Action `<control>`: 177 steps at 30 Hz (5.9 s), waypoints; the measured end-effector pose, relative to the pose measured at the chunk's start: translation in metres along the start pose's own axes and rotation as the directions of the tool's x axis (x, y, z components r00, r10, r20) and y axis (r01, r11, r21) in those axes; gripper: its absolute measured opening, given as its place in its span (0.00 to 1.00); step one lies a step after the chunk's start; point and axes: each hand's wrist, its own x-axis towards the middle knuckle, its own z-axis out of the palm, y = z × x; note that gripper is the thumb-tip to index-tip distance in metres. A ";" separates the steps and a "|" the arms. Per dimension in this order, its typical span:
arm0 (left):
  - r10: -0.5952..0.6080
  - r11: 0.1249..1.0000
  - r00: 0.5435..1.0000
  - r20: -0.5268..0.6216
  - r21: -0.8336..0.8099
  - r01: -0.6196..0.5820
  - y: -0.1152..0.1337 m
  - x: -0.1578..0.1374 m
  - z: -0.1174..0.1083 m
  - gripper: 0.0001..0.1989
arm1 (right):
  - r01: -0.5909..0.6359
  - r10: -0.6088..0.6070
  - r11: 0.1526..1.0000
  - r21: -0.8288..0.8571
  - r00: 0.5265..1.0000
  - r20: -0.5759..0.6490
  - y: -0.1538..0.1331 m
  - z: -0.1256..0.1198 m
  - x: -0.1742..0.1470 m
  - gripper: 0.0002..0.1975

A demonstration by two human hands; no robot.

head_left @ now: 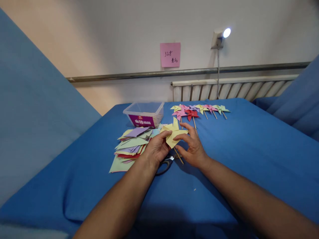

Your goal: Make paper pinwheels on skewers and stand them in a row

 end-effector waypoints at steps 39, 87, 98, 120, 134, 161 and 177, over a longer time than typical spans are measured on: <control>0.172 0.939 0.983 -0.069 0.314 -0.143 -0.027 0.008 -0.004 0.12 | -0.389 0.393 0.920 0.055 0.910 -0.130 0.018 0.006 0.003 0.07; 0.524 0.850 0.838 -0.154 0.165 -0.501 0.019 0.004 -0.001 0.08 | -0.059 0.077 0.997 -0.050 0.755 0.651 0.022 -0.006 -0.009 0.09; 0.525 0.849 0.843 -0.120 0.147 -0.508 0.017 0.005 -0.005 0.09 | -0.032 0.096 0.994 -0.100 0.652 0.752 0.014 -0.014 -0.002 0.09; 0.528 0.849 0.841 -0.119 0.103 -0.519 0.018 0.006 -0.005 0.09 | -0.126 0.005 0.985 0.116 0.696 0.718 0.032 -0.010 -0.002 0.05; 0.523 0.852 0.845 -0.108 0.106 -0.513 0.017 0.003 -0.004 0.09 | -0.240 0.255 0.964 -0.113 0.725 0.640 0.032 -0.003 -0.003 0.11; 0.461 0.886 0.878 -0.131 0.130 -0.446 0.010 0.008 -0.007 0.10 | -0.238 0.468 0.818 -0.523 0.805 0.365 0.029 0.048 0.048 0.14; 0.453 0.887 0.887 -0.091 0.141 -0.439 0.008 0.010 -0.008 0.10 | -0.139 0.483 0.768 -0.626 0.768 0.421 0.024 0.049 0.052 0.12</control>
